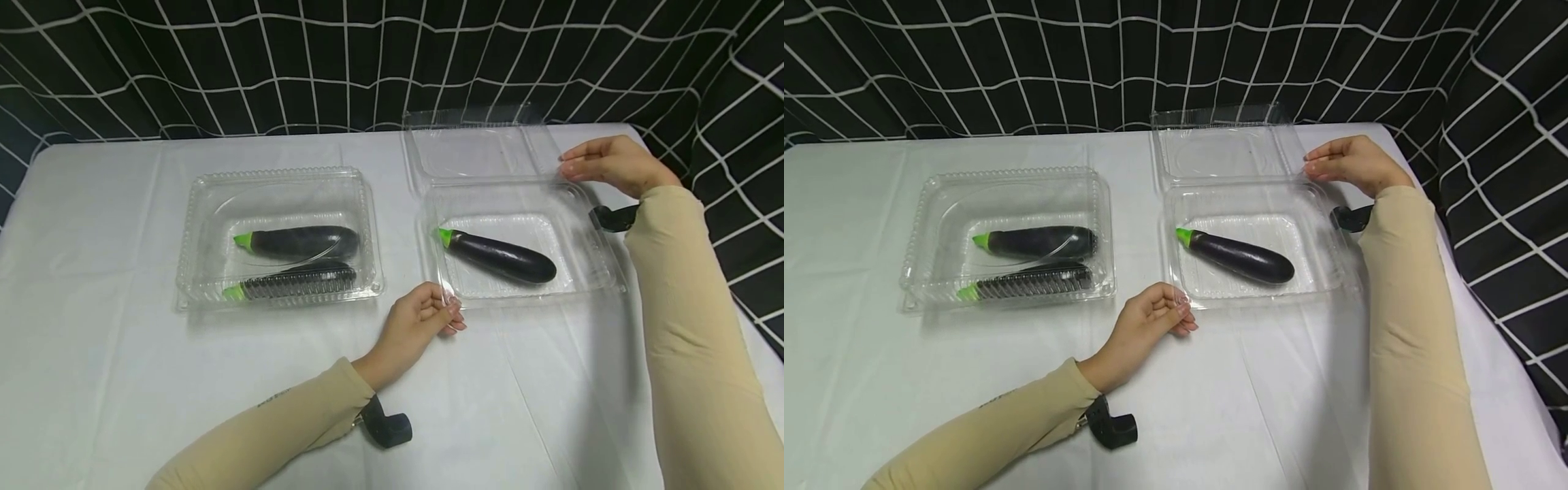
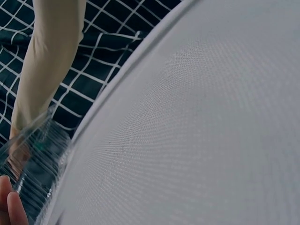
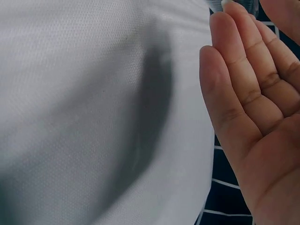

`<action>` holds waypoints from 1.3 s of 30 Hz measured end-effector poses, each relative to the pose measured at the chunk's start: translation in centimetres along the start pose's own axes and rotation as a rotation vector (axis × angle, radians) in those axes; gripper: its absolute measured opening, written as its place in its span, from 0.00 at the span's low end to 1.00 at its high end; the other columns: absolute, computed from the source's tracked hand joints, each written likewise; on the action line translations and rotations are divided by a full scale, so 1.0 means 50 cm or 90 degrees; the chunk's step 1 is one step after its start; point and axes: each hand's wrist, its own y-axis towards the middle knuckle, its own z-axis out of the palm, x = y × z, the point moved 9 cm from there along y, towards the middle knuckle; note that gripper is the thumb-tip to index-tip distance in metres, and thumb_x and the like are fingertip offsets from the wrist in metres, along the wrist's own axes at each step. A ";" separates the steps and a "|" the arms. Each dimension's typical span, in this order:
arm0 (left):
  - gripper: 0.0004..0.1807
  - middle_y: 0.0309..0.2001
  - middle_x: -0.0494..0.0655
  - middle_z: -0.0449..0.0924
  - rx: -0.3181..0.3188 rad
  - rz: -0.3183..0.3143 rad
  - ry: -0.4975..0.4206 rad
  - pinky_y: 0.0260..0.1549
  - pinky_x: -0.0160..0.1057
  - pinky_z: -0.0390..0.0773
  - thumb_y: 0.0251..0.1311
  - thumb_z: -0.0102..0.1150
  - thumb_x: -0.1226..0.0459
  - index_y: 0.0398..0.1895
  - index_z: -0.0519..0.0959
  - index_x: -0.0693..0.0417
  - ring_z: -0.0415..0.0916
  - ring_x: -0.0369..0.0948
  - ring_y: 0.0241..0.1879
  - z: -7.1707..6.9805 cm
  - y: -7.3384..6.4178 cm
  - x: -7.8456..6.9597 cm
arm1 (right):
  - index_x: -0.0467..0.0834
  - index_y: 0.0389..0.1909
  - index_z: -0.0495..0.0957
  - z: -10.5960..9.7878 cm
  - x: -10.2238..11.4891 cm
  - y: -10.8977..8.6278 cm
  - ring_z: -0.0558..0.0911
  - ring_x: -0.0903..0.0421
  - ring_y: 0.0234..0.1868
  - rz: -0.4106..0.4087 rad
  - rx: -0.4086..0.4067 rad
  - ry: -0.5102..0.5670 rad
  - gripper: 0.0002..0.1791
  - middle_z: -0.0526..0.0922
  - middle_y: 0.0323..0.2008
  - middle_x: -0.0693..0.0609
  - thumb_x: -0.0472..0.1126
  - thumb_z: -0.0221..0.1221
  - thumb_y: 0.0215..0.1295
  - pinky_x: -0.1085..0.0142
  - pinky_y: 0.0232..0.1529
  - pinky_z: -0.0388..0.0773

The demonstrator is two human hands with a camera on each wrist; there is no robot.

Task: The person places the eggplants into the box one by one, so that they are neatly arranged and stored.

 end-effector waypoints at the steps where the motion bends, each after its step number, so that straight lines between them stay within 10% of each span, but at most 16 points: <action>1: 0.05 0.36 0.65 0.77 0.000 0.001 -0.001 0.39 0.39 0.81 0.64 0.52 0.75 0.38 0.70 0.72 0.80 0.39 0.35 0.000 0.000 0.000 | 0.47 0.40 0.81 -0.001 0.001 0.000 0.81 0.66 0.35 -0.002 -0.004 0.003 0.08 0.84 0.33 0.60 0.35 0.63 0.60 0.74 0.39 0.77; 11: 0.04 0.36 0.67 0.77 0.001 0.007 0.003 0.38 0.38 0.81 0.64 0.51 0.75 0.37 0.69 0.73 0.80 0.40 0.34 0.005 0.000 -0.004 | 0.46 0.41 0.80 -0.013 -0.002 -0.008 0.81 0.66 0.35 0.003 -0.052 0.015 0.09 0.85 0.32 0.59 0.36 0.64 0.59 0.76 0.38 0.76; 28: 0.05 0.38 0.67 0.77 0.008 0.011 0.013 0.40 0.39 0.80 0.64 0.51 0.75 0.38 0.69 0.73 0.81 0.45 0.37 0.007 0.000 -0.002 | 0.39 0.33 0.82 -0.027 0.035 -0.039 0.84 0.62 0.30 -0.145 -0.135 0.159 0.12 0.85 0.28 0.53 0.20 0.59 0.56 0.77 0.35 0.78; 39: 0.05 0.39 0.69 0.77 0.007 0.009 0.015 0.40 0.39 0.80 0.64 0.51 0.75 0.39 0.69 0.73 0.81 0.43 0.37 0.005 -0.001 -0.002 | 0.36 0.32 0.85 -0.040 0.040 -0.064 0.84 0.62 0.31 -0.150 -0.221 0.151 0.07 0.85 0.29 0.55 0.28 0.68 0.50 0.78 0.36 0.77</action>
